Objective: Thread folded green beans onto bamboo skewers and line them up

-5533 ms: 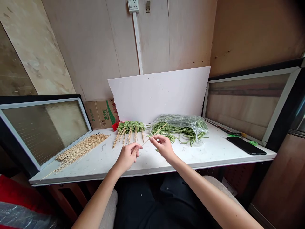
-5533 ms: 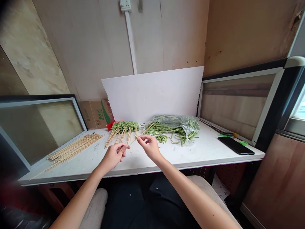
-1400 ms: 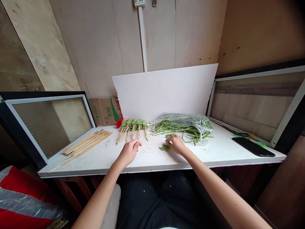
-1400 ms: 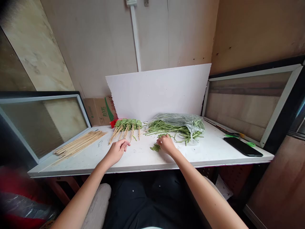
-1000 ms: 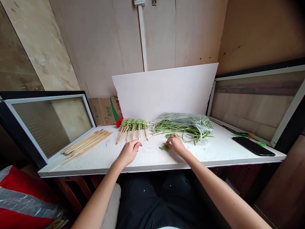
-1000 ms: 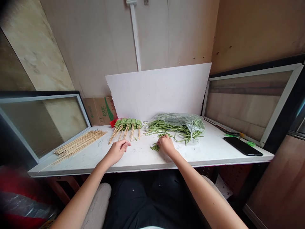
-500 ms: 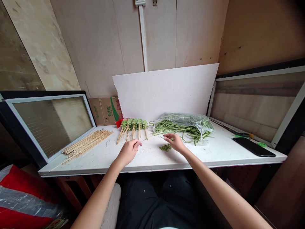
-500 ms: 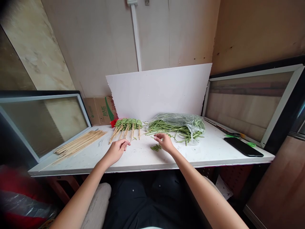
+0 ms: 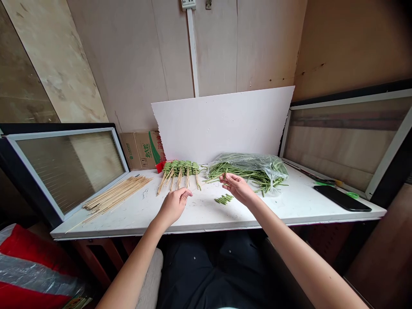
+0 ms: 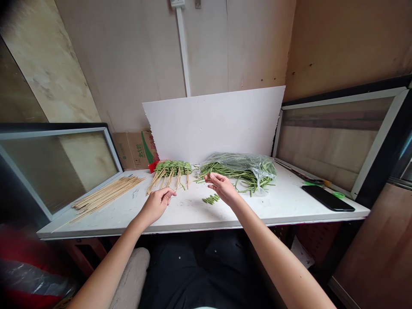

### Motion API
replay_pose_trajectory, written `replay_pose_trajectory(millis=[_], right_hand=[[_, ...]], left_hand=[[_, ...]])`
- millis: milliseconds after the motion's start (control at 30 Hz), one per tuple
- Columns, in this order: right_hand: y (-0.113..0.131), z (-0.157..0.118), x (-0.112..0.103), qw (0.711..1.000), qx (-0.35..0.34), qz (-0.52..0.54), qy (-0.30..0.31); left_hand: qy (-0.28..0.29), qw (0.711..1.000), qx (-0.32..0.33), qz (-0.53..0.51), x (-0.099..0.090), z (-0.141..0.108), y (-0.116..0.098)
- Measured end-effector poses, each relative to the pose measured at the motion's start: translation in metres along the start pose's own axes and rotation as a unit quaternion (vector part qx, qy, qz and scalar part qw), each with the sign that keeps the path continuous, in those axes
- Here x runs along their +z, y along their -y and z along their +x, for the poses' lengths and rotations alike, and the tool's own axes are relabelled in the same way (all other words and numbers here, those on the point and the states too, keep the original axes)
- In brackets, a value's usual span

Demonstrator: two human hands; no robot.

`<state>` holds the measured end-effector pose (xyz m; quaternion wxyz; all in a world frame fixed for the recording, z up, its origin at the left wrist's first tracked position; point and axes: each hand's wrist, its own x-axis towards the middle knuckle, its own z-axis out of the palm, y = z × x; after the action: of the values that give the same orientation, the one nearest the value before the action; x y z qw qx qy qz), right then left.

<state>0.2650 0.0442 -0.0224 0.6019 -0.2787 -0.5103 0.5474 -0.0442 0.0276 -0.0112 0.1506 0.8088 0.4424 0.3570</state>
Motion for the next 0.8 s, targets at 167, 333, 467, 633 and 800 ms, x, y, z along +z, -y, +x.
replay_pose_trajectory(millis=[167,333,467,633,800], right_hand=[[-0.0031,0.0007,-0.0004,1.000,-0.009,0.011,0.007],[-0.0057,0.0024,-0.0014,1.000,-0.007,0.015,0.003],[-0.0059,0.0020,-0.0010,1.000,-0.004,0.005,0.000],[-0.0043,0.0003,0.0013,1.000,0.005,0.027,0.013],[-0.0047,0.0011,0.0013,0.999,0.009,0.043,0.013]], left_hand=[[0.008,1.000,0.000,-0.016,0.0003,-0.0008,-0.0015],[0.012,1.000,-0.001,-0.022,0.0006,-0.0015,-0.0017],[0.009,1.000,-0.001,-0.020,0.0014,-0.0010,-0.0009],[0.012,1.000,-0.003,-0.019,0.0021,-0.0005,-0.0002],[0.012,1.000,-0.005,-0.012,0.0022,-0.0013,0.0007]])
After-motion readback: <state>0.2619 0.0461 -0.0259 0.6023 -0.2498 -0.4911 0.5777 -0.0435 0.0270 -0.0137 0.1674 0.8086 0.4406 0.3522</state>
